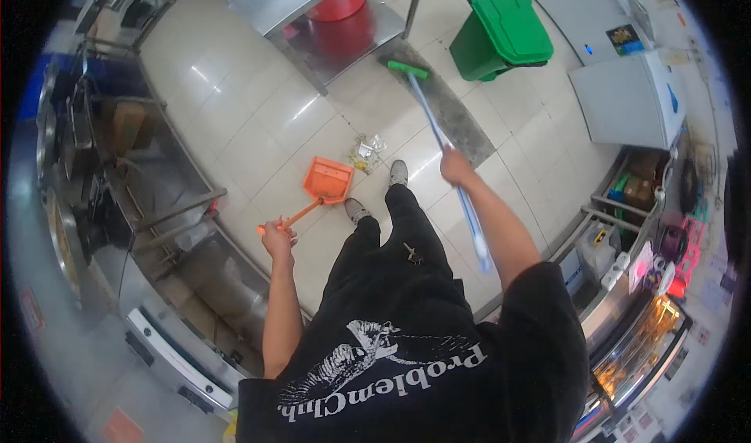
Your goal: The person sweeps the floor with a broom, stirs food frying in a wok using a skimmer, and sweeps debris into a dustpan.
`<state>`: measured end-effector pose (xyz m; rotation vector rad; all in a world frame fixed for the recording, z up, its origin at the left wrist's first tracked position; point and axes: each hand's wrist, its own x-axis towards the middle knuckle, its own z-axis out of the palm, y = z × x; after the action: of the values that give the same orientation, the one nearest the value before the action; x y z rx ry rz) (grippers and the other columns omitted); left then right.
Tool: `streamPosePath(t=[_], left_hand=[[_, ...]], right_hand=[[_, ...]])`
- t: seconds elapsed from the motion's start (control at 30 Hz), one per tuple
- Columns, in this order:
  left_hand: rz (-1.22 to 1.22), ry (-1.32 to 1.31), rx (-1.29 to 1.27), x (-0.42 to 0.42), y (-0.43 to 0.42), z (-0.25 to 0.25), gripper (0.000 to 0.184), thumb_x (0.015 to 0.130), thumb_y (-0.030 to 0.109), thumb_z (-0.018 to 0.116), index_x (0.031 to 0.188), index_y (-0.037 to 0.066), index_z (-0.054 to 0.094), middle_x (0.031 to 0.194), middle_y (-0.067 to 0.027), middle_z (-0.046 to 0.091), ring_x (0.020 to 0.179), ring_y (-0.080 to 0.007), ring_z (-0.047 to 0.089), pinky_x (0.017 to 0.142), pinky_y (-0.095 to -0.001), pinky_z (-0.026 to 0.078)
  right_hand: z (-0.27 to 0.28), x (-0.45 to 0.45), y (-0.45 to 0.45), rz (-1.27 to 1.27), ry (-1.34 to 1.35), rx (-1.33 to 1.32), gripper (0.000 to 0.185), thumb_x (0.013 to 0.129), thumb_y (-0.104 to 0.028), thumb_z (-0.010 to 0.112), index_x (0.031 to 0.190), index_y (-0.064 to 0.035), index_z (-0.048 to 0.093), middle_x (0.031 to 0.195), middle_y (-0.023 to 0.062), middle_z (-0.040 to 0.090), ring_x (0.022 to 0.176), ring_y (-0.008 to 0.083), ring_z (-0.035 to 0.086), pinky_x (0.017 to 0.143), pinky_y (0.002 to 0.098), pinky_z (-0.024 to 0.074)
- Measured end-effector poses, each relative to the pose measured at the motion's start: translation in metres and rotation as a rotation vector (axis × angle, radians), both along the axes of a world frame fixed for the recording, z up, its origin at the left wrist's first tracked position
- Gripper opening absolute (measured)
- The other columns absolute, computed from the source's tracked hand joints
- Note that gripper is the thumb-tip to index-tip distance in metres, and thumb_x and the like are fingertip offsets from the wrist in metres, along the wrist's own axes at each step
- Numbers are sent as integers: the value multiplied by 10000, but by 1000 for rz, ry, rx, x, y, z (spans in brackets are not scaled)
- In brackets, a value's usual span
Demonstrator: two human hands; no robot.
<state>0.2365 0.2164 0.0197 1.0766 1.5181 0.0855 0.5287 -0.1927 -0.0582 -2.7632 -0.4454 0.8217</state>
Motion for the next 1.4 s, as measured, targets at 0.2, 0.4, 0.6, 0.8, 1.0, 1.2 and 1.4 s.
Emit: streamPosePath(t=[0.2, 0.4, 0.6, 0.8, 1.0, 1.2, 1.4], left_hand=[[1, 41, 20, 0, 0, 12, 305, 908, 312, 504, 1057, 86, 644, 719, -44, 590, 562, -153, 585, 498, -299, 452], [35, -42, -11, -14, 1, 2, 285, 903, 305, 516, 1008, 74, 645, 734, -47, 585, 564, -158, 588, 495, -289, 447], [58, -70, -12, -14, 1, -3, 282, 889, 301, 538, 999, 64, 642, 714, -45, 561, 566, -167, 589, 493, -291, 452], [31, -41, 7, -8, 3, -12, 319, 883, 305, 541, 1048, 55, 652, 711, -49, 568, 574, -170, 596, 487, -292, 450], [-10, 4, 2, 8, -9, 12, 302, 896, 325, 522, 1028, 90, 657, 723, -40, 590, 596, -169, 611, 530, -312, 462], [-23, 82, 17, 4, -4, 3, 359, 920, 339, 479, 1087, 89, 676, 763, -46, 640, 630, -166, 624, 556, -315, 463], [-7, -79, -58, -8, 1, -4, 356, 926, 336, 478, 1066, 71, 670, 753, -60, 633, 630, -169, 622, 560, -317, 473]], right_hand=[[-57, 89, -1, 72, 100, -169, 427, 998, -150, 400, 1385, 19, 463, 1245, 314, 629, 1180, 457, 613, 1016, 524, 495], [-12, -10, -118, 58, 228, -396, 578, 980, -112, 408, 1541, -15, 308, 1213, 328, 633, 1129, 459, 643, 962, 533, 528], [83, -85, -188, 27, 354, -518, 574, 965, -100, 401, 1529, -10, 347, 1218, 337, 621, 1111, 471, 640, 953, 536, 529], [110, -112, -249, 70, 271, -507, 533, 963, -117, 469, 1492, -59, 424, 1110, 274, 681, 1033, 444, 670, 881, 501, 567], [64, -55, -221, 13, 2, -197, 522, 947, -119, 495, 1454, -9, 438, 939, 301, 689, 849, 493, 662, 779, 573, 540], [-27, 53, -123, -39, 39, -289, 516, 1006, -123, 384, 1512, -24, 372, 1121, 288, 676, 1048, 454, 658, 915, 539, 545], [25, -16, -170, 51, 179, -485, 515, 1043, -133, 317, 1556, -95, 343, 1176, 275, 655, 1060, 421, 675, 911, 523, 556]])
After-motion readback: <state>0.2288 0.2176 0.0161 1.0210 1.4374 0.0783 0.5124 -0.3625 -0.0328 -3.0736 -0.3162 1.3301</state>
